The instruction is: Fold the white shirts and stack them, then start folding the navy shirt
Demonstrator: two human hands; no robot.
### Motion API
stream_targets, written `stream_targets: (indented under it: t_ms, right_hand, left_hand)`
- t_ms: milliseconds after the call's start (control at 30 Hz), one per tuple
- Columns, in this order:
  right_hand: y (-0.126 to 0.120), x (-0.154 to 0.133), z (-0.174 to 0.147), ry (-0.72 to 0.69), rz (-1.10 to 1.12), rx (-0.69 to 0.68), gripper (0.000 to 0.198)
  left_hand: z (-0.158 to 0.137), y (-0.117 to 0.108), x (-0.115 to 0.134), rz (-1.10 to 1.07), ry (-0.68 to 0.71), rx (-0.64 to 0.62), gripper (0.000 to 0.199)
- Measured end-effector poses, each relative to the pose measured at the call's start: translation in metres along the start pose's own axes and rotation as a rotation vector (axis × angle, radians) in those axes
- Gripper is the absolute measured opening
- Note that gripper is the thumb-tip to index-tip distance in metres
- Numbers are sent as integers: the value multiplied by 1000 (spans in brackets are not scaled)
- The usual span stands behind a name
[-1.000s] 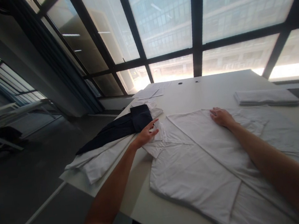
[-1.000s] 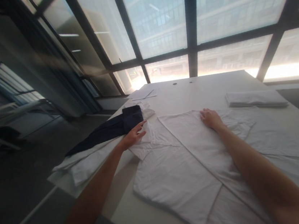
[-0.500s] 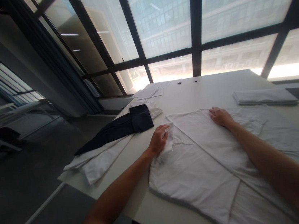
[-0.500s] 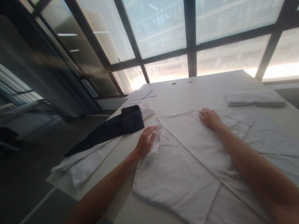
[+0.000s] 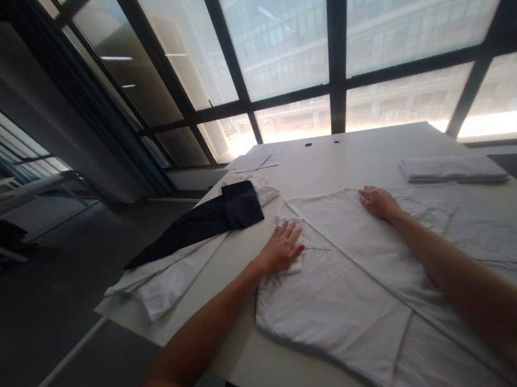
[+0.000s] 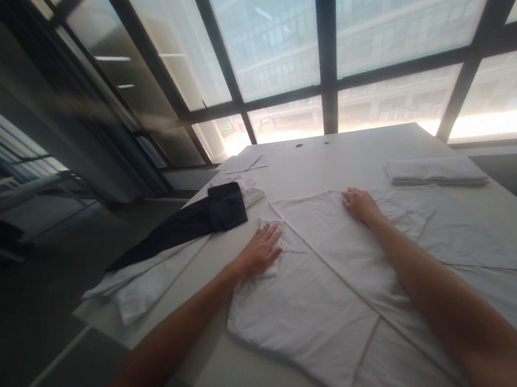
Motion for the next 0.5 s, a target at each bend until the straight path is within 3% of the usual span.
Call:
stream_targets:
  t_ms: [133,233,500]
  right_hand:
    - [0,1,0,19,2,2,44]
    - [0,0,0,22,9,-8,45]
    - [0,0,0,24,4,-11,45]
  left_hand:
    - [5,-4,-21,-58,-148,90,65]
    - [9,3,-32,-47,-230,39,69]
    - [7,4,-20,66,-135,4,66]
Point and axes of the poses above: each hand's wrist, its own z-axis towards the middle knuckle, its own y-axis out of the palm, x = y × z, the point moved 7 cm from there along z, towards the middle knuckle, and after that the axes turned 14 degrees about z, right-handed, at the moved point
